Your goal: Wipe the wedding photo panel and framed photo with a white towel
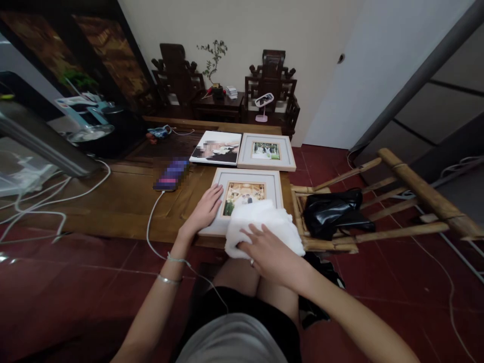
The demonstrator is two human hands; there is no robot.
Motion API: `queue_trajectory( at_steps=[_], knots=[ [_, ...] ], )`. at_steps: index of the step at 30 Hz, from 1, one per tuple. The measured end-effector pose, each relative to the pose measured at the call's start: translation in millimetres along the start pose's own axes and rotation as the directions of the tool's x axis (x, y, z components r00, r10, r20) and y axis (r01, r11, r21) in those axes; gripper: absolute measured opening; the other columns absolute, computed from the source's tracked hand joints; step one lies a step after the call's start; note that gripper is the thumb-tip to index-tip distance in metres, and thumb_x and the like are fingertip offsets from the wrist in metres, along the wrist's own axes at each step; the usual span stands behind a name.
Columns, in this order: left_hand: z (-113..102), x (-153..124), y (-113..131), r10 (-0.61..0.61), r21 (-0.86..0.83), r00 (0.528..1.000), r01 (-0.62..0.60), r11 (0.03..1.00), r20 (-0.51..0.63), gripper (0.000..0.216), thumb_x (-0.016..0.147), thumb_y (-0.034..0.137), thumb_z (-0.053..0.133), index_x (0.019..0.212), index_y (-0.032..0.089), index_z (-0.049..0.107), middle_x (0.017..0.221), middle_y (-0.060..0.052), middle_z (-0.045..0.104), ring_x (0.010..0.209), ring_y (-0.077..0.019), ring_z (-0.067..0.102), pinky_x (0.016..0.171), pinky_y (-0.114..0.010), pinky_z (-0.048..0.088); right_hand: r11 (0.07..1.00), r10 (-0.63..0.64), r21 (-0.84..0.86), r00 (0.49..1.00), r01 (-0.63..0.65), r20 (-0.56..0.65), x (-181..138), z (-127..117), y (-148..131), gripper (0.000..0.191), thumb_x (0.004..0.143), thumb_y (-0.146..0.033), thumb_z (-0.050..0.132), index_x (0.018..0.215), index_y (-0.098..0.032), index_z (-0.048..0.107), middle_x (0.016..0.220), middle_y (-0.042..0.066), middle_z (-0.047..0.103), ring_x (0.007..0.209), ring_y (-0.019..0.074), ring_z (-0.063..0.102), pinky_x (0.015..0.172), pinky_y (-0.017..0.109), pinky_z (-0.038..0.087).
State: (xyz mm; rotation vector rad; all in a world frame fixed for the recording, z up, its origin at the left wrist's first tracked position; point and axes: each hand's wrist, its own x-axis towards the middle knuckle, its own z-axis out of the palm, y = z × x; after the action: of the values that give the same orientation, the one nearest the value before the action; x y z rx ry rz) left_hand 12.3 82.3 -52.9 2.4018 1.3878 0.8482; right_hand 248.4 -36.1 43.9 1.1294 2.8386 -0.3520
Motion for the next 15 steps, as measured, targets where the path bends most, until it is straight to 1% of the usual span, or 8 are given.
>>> queue_trajectory(
  at_steps=[2,4,7,9,12,15],
  knots=[
    [0.2,0.3,-0.5,-0.001,0.01,1.0,0.001,1.0,0.005,0.046,0.096,0.028,0.03,0.135,0.008,0.043,0.144,-0.014,0.041,0.139,-0.023,0.027,0.115,-0.043,0.024,1.0,0.011,-0.002,0.999,-0.011,-0.036,5.7,5.2,4.1,0.051,0.074,-0.006,0.055,0.123,-0.018,0.055,0.139,0.016,0.046,0.133,0.0307,0.035,0.107,0.052,0.031],
    [0.5,0.5,-1.0,0.001,0.013,1.0,-0.001,1.0,0.013,0.046,0.096,0.028,0.03,0.135,0.008,0.043,0.144,-0.015,0.041,0.139,-0.023,0.027,0.115,-0.043,0.024,0.998,0.063,-0.025,0.994,-0.066,-0.094,17.7,11.3,19.0,0.051,0.075,-0.006,0.054,0.124,-0.017,0.054,0.141,0.017,0.044,0.132,0.0288,0.038,0.108,0.049,0.031],
    [0.4,0.2,-1.0,-0.013,-0.008,1.0,0.013,1.0,0.013,0.046,0.096,0.028,0.029,0.135,0.009,0.043,0.144,-0.014,0.041,0.139,-0.0226,0.027,0.115,-0.043,0.025,0.98,0.167,-0.078,0.968,-0.184,-0.185,40.8,14.7,54.4,0.046,0.077,-0.007,0.053,0.122,-0.016,0.056,0.14,0.019,0.043,0.127,0.0268,0.045,0.108,0.045,0.031],
    [-0.1,-0.6,-0.9,-0.028,-0.038,1.0,0.028,0.999,0.01,0.046,0.096,0.028,0.029,0.137,0.012,0.041,0.146,-0.013,0.038,0.139,-0.0217,0.027,0.115,-0.043,0.026,0.96,0.212,-0.129,0.944,-0.25,-0.251,56.6,11.6,79.8,0.044,0.078,-0.007,0.052,0.122,-0.015,0.056,0.139,0.02,0.045,0.126,0.0268,0.045,0.109,0.045,0.03],
    [-0.9,-1.7,-0.9,-0.031,-0.067,0.999,0.032,0.997,0.019,0.045,0.096,0.027,0.028,0.139,0.016,0.039,0.148,-0.01,0.036,0.139,-0.0209,0.028,0.113,-0.043,0.028,0.936,0.222,-0.188,0.916,-0.296,-0.334,78.1,3.4,109.8,0.046,0.078,-0.005,0.051,0.123,-0.014,0.054,0.141,0.019,0.043,0.132,0.028,0.038,0.109,0.044,0.028],
    [-1.9,-1.5,-0.8,-0.019,-0.059,0.999,0.021,0.998,0.04,0.045,0.096,0.026,0.028,0.137,0.017,0.042,0.146,-0.01,0.04,0.139,-0.0217,0.029,0.113,-0.045,0.028,0.927,0.235,-0.196,0.903,-0.32,-0.36,92.8,-0.9,122.2,0.047,0.077,-0.004,0.049,0.123,-0.013,0.054,0.144,0.016,0.04,0.136,0.0311,0.029,0.109,0.048,0.026]
  ],
)
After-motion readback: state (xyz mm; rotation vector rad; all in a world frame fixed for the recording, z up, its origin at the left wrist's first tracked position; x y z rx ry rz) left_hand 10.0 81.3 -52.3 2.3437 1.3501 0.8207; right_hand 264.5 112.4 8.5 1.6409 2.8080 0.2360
